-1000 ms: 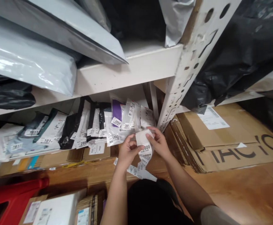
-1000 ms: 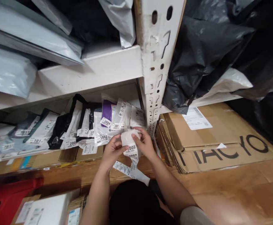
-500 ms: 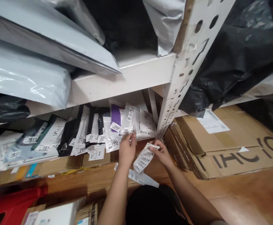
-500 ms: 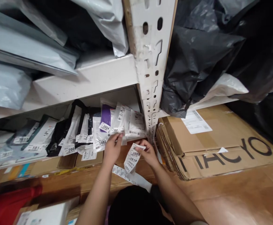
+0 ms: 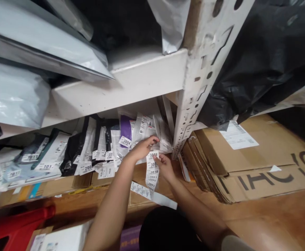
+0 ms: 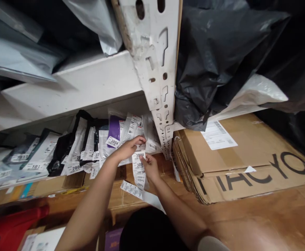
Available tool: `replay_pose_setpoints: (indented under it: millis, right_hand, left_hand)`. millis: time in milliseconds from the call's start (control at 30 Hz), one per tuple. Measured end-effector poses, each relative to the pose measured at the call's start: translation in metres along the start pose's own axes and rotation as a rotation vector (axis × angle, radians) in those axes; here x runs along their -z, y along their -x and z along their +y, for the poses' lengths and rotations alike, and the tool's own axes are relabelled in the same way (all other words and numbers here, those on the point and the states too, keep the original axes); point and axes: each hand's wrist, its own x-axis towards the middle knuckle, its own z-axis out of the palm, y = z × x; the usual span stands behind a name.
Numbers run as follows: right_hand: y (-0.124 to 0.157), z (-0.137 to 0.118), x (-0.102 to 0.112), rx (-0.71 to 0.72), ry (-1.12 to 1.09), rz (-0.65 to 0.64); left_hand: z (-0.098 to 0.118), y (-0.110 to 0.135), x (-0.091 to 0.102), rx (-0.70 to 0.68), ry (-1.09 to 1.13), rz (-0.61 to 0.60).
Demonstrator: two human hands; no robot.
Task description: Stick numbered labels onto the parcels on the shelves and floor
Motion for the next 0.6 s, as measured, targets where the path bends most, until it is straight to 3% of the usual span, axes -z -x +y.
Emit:
replay_pose_setpoints:
  millis: [167, 333, 600]
  right_hand:
    - [-0.022, 0.014, -0.013, 0.037, 0.044, 0.202]
    - [-0.033, 0.021, -0.015, 0.031, 0.044, 0.337]
    - [-0.028, 0.027, -0.009, 0.024, 0.065, 0.226]
  left_hand:
    - [-0.001, -0.007, 0.010, -0.048, 0.005, -0.103]
    - [-0.006, -0.010, 0.008, -0.122, -0.198, -0.013]
    - [-0.013, -0.008, -0.010, -0.124, -0.354, 0.145]
